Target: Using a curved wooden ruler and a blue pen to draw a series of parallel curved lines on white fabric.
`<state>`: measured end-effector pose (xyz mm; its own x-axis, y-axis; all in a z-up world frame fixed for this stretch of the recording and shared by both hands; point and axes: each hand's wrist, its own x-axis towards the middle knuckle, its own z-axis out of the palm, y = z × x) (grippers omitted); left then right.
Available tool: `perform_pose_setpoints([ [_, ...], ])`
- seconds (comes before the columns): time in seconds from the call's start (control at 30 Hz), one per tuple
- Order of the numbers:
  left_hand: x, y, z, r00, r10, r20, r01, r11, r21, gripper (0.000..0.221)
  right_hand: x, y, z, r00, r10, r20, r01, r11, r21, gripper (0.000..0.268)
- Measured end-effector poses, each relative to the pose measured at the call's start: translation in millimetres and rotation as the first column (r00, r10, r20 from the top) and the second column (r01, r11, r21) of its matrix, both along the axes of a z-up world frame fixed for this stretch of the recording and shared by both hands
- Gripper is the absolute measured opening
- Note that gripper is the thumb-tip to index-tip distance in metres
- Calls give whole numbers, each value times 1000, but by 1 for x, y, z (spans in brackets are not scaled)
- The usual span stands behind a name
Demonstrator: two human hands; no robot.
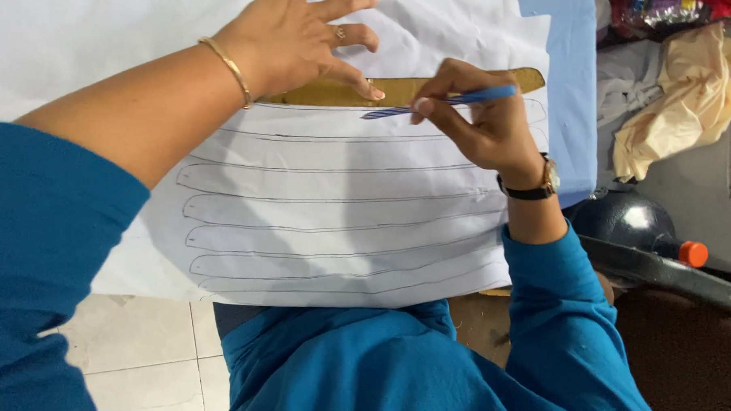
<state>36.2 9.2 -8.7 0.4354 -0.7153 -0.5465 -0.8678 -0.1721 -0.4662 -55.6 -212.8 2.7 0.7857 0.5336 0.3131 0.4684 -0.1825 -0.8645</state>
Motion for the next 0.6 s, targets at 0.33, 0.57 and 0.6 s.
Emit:
perform_pose_setpoints([
  [0.33, 2, 5, -12, 998, -57, 36, 61, 988, -142, 95, -1, 0, -11, 992, -95, 78, 107, 980, -168, 5],
  [0.57, 2, 4, -11, 997, -53, 47, 58, 994, -96, 97, 2, 0, -14, 989, -106, 107, 125, 974, -191, 8],
  [0.6, 2, 4, -10, 997, -61, 49, 65, 993, -98, 99, 2, 1, -14, 987, -114, 110, 134, 971, -196, 8],
])
